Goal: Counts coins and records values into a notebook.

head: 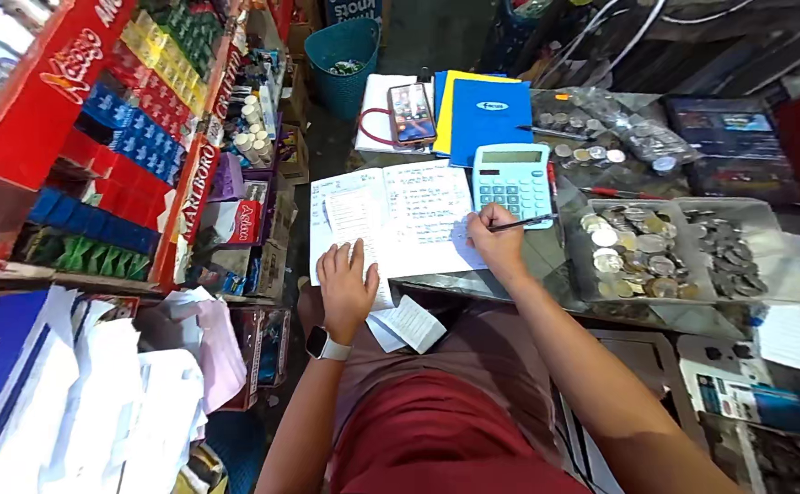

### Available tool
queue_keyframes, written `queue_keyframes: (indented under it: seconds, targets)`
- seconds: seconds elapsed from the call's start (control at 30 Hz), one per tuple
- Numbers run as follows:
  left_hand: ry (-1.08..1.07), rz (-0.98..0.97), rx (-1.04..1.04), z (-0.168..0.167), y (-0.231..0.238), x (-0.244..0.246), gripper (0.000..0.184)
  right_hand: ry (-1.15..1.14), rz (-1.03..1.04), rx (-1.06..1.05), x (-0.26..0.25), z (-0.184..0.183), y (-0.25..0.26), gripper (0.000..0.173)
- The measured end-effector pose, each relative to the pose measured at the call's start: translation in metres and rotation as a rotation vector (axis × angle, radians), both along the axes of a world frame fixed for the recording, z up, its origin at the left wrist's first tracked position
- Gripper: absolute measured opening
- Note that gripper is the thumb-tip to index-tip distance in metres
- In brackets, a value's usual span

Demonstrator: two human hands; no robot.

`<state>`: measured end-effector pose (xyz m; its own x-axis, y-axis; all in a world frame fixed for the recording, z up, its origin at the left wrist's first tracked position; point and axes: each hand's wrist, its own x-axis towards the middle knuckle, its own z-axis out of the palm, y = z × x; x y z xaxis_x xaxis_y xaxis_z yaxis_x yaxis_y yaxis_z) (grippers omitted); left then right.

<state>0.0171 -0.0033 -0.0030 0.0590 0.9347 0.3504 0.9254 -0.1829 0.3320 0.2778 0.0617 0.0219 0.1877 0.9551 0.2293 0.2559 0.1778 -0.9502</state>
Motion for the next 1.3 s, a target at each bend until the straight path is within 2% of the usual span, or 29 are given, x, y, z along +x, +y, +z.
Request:
queue_keyframes:
  seconds: [0.57, 1.3]
  targets:
    - [0.015, 0.017, -0.035, -0.001, 0.0, -0.001, 0.05, -0.056, 0.03, 0.016, 0.003, -0.01, 0.002, 0.028]
    - [-0.003, 0.017, -0.01, 0.003, -0.001, 0.004, 0.046, -0.059, 0.031, -0.02, 0.002, 0.0, -0.001, 0.027]
